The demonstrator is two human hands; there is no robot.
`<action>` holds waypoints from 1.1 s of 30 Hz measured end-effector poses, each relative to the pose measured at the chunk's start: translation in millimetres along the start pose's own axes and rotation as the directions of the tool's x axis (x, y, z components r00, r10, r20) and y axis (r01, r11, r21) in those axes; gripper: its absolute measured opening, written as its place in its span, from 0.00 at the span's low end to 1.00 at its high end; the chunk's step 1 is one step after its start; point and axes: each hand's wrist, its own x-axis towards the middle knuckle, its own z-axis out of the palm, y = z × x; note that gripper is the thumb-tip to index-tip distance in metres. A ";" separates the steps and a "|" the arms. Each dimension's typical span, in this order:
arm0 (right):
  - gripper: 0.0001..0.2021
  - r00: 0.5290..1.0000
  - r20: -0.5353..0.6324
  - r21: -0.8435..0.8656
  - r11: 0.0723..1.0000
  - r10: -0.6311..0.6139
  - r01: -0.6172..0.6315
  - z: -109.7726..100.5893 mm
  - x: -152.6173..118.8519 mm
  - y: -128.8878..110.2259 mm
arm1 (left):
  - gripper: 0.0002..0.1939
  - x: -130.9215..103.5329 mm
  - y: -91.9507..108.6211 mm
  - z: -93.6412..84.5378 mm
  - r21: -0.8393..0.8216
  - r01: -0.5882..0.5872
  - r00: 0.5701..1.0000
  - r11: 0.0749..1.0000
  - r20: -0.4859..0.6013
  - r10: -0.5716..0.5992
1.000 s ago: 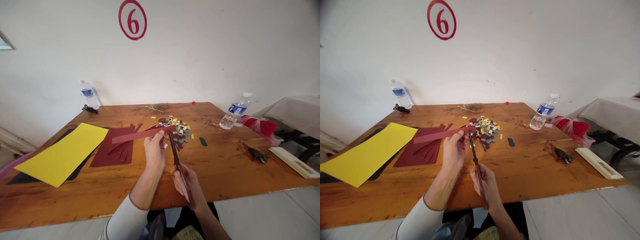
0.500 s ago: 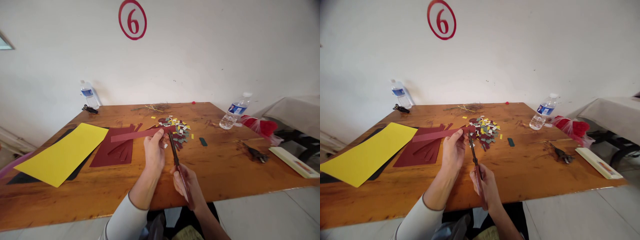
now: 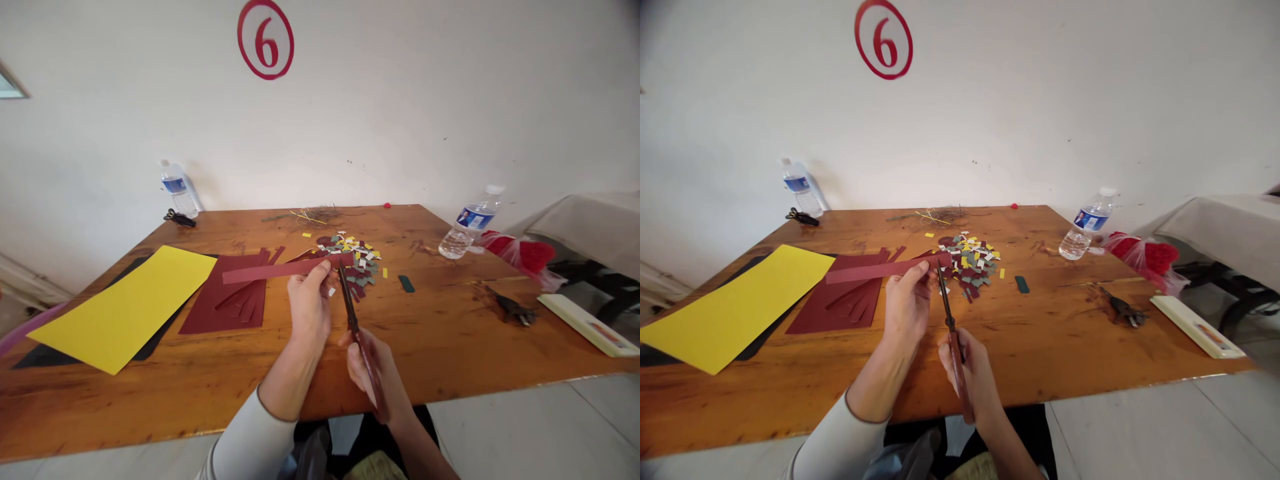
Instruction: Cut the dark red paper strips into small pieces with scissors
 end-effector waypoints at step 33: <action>0.37 0.999 0.009 -0.008 0.999 0.044 -0.044 4.0 0.7 -3.1 | 0.08 -0.5 -0.5 -1.2 -0.041 0.008 1.000 0.999 -0.013 -0.009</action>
